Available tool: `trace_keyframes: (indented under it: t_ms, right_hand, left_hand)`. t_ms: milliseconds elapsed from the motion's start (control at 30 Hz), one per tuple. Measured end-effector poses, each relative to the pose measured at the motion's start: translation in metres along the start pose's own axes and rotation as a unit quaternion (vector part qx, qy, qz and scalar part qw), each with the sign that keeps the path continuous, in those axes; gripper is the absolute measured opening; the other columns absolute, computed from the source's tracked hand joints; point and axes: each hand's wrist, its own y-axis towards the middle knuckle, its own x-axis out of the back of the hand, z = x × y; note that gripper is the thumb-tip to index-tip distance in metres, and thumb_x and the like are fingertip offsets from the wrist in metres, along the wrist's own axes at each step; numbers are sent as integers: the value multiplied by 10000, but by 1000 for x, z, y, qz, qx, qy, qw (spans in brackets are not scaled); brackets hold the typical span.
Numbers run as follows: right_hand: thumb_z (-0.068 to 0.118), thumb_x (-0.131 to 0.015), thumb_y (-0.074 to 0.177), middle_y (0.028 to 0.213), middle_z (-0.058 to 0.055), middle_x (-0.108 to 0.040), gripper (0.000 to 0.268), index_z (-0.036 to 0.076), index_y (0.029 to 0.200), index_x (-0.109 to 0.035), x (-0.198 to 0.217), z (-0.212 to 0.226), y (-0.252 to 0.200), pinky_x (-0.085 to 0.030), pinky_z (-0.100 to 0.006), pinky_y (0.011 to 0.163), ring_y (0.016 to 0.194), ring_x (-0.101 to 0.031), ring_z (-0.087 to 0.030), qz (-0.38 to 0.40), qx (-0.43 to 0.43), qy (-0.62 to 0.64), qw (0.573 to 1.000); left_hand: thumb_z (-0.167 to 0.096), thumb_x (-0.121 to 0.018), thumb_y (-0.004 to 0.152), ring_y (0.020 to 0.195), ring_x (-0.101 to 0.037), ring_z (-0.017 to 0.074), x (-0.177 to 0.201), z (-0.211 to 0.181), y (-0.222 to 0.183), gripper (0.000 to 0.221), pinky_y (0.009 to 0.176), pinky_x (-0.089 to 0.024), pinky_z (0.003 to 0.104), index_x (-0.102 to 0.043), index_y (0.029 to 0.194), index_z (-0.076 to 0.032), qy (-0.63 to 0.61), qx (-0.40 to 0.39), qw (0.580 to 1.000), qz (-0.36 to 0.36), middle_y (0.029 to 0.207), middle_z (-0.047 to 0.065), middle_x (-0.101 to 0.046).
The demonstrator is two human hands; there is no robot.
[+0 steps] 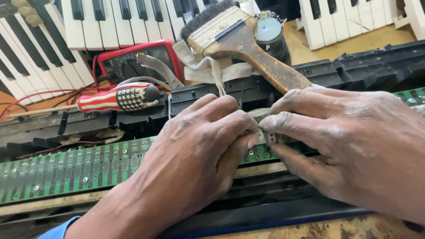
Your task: The person is reassembling an electronic keyboard by carefully aligning and pressing rubber contact strips onto the pins of a printed circuit board (PCB) and using a screwdriver.
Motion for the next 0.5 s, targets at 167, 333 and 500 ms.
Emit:
trace_keyframes:
  t_ms: [167,333,500]
  right_hand:
    - [407,-644,931,1113,79,-750,284,257,1151,-745,-2,1,-1,-586,-433,550,1052,-710,-211,0,-9,-12,1000]
    - [402,-641,929,1143,76,-740,296,252,1169,-728,-3,-3,-3,-587,-430,566,1089,-700,-218,5,-2,-20,1000]
    - [380,-634,948,1098,106,-727,237,258,1132,-721,-2,-1,-3,-548,-404,523,990,-701,-201,4,-6,-12,1000]
  left_hand:
    - [-118,-518,1032,806,-541,292,-1,2,0,128,746,-470,418,-641,1020,-83,-23,7,1000,1,878,68,-584]
    - [-93,-511,1034,799,-546,294,-3,2,1,128,761,-471,412,-637,1047,-76,-30,0,1000,-8,887,68,-608]
    - [-100,-509,1036,801,-551,297,-5,4,2,142,767,-466,413,-649,1031,-77,-27,-1,1000,-10,870,64,-604]
